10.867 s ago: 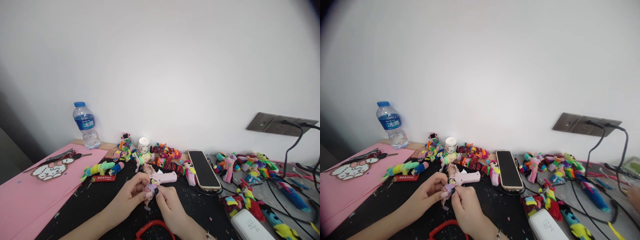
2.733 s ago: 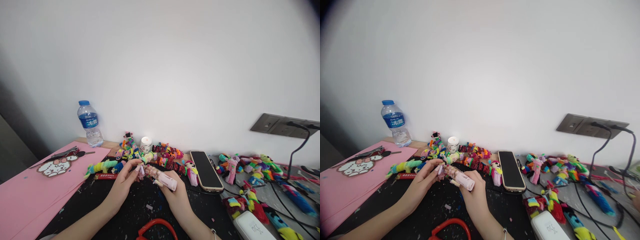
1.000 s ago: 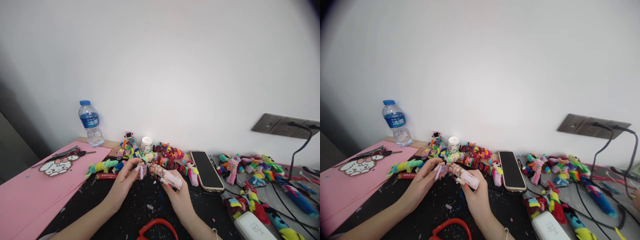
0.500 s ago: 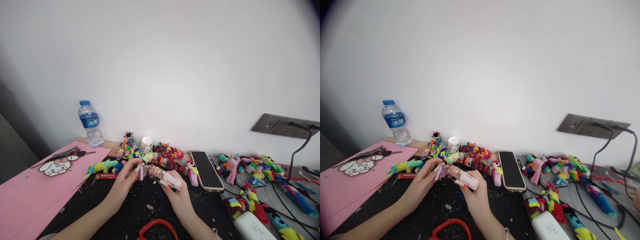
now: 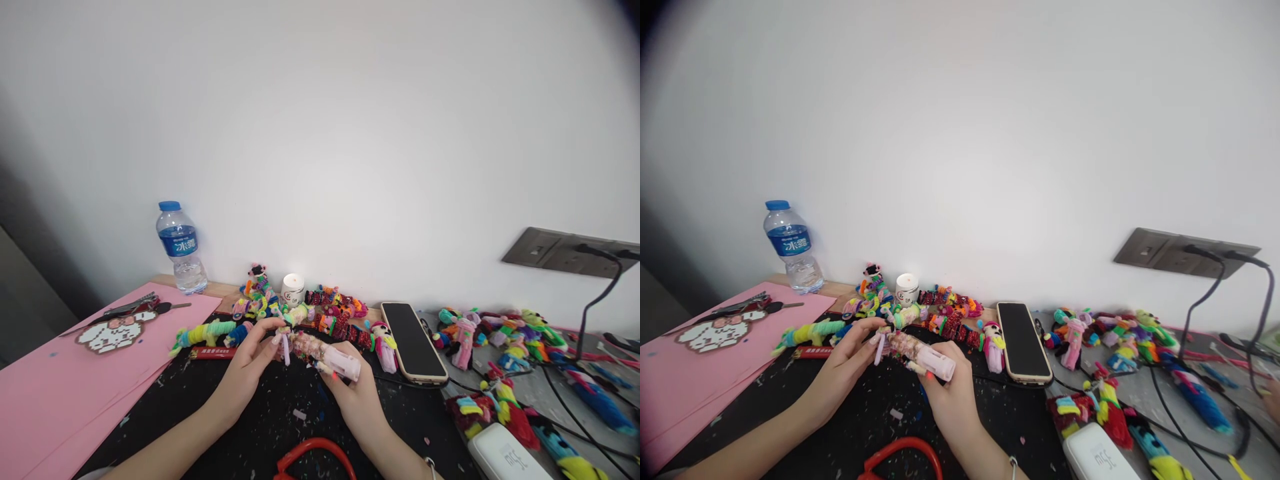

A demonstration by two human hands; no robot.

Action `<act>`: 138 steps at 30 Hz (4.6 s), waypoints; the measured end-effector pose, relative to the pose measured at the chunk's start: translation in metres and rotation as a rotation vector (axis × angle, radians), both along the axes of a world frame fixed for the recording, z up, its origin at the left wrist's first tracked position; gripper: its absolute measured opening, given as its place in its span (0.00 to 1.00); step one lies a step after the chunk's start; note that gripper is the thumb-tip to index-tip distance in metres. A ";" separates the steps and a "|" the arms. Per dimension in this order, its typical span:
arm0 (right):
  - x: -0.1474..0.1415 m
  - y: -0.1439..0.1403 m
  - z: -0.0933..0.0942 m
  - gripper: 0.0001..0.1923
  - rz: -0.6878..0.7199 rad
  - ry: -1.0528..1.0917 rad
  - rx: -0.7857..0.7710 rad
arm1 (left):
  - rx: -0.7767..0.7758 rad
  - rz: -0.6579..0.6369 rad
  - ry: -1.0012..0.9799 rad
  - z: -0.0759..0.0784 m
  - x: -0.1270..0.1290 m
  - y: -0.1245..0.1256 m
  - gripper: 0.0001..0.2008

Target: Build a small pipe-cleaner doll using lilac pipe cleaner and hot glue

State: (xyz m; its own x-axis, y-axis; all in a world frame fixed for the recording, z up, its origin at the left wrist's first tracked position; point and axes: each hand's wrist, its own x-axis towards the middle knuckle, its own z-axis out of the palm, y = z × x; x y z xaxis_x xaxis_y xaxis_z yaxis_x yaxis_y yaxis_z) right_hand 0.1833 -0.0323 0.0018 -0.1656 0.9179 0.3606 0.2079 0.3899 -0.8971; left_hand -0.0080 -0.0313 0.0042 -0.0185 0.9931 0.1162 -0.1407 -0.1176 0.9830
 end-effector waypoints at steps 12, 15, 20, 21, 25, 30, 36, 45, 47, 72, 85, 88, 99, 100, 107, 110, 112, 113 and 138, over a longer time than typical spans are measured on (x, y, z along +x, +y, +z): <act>-0.001 0.000 -0.001 0.02 0.005 0.029 -0.020 | 0.010 0.020 0.028 0.000 -0.001 0.000 0.13; 0.000 0.001 -0.002 0.01 0.001 0.035 -0.024 | 0.009 0.018 0.029 0.000 -0.001 0.001 0.13; -0.001 0.001 -0.002 0.01 -0.003 0.029 -0.017 | 0.006 0.010 0.023 0.000 0.000 0.001 0.13; -0.001 0.001 -0.002 0.01 -0.005 0.028 -0.013 | 0.005 0.008 0.022 0.000 0.000 0.001 0.13; -0.001 0.000 -0.001 0.01 -0.012 0.030 -0.001 | 0.008 0.003 0.017 0.001 0.000 0.000 0.13; -0.001 0.001 -0.002 0.01 -0.017 0.024 -0.010 | 0.010 0.010 0.018 0.000 -0.001 -0.001 0.13; -0.001 0.001 -0.003 0.01 -0.010 0.026 -0.020 | 0.005 0.014 0.010 0.001 0.000 -0.001 0.13; 0.000 0.002 -0.005 0.01 -0.019 0.026 -0.006 | 0.002 0.005 0.002 0.001 0.000 0.000 0.13; 0.000 0.001 -0.005 0.02 -0.019 0.023 -0.009 | -0.004 0.004 -0.001 0.001 0.000 0.000 0.13; -0.002 -0.006 -0.006 0.27 -0.226 -0.604 0.198 | 0.118 0.132 0.137 0.004 0.000 -0.002 0.13; -0.004 -0.021 0.013 0.09 0.049 -0.504 0.336 | 0.283 0.009 0.363 0.007 0.002 -0.009 0.09; -0.004 -0.022 0.013 0.08 0.076 -0.509 0.349 | 0.312 -0.045 0.414 0.007 0.002 -0.012 0.10; -0.004 -0.022 0.009 0.08 0.031 -0.406 0.342 | 0.286 -0.197 0.335 0.002 0.002 -0.011 0.10; -0.005 -0.021 0.008 0.08 0.027 -0.403 0.340 | 0.279 -0.208 0.319 0.002 0.002 -0.011 0.10; -0.005 -0.020 0.004 0.08 -0.008 -0.420 0.312 | 0.230 -0.247 0.249 0.003 0.004 -0.009 0.08; -0.004 -0.020 0.003 0.08 -0.023 -0.413 0.311 | 0.211 -0.261 0.225 0.003 0.004 -0.009 0.07; -0.004 -0.019 0.003 0.08 -0.026 -0.410 0.309 | 0.204 -0.268 0.216 0.002 0.004 -0.009 0.07; -0.004 -0.019 0.003 0.08 -0.029 -0.407 0.308 | 0.202 -0.271 0.214 0.002 0.004 -0.010 0.07; -0.004 -0.016 0.001 0.08 -0.053 -0.323 0.249 | 0.242 -0.271 0.227 0.001 0.003 -0.009 0.07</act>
